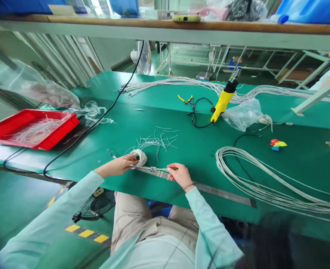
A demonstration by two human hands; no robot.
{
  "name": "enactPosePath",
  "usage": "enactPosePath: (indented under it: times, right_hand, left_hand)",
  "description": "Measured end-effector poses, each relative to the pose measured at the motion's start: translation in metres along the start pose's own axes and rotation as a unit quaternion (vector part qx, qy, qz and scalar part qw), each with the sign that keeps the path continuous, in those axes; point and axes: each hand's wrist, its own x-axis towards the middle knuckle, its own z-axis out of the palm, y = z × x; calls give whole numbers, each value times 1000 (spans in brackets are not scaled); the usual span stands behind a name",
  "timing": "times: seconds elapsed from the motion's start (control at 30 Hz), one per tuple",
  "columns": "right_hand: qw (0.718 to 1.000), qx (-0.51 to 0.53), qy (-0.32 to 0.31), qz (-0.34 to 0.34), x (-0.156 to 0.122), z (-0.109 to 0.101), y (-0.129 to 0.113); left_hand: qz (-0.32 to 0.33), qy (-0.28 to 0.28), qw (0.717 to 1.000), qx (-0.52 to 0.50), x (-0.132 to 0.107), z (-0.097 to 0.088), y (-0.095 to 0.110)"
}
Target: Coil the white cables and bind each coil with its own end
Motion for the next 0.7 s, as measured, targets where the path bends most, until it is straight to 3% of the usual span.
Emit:
enactPosePath:
  times: [0.33, 0.7]
  right_hand:
    - [975, -212, -46, -53, 0, -24, -15]
    - [963, -248, -54, -95, 0, -19, -16]
  left_hand:
    - [-2, 4, 1000, 5, 5, 3, -5]
    - [-26, -15, 997, 70, 11, 3, 3]
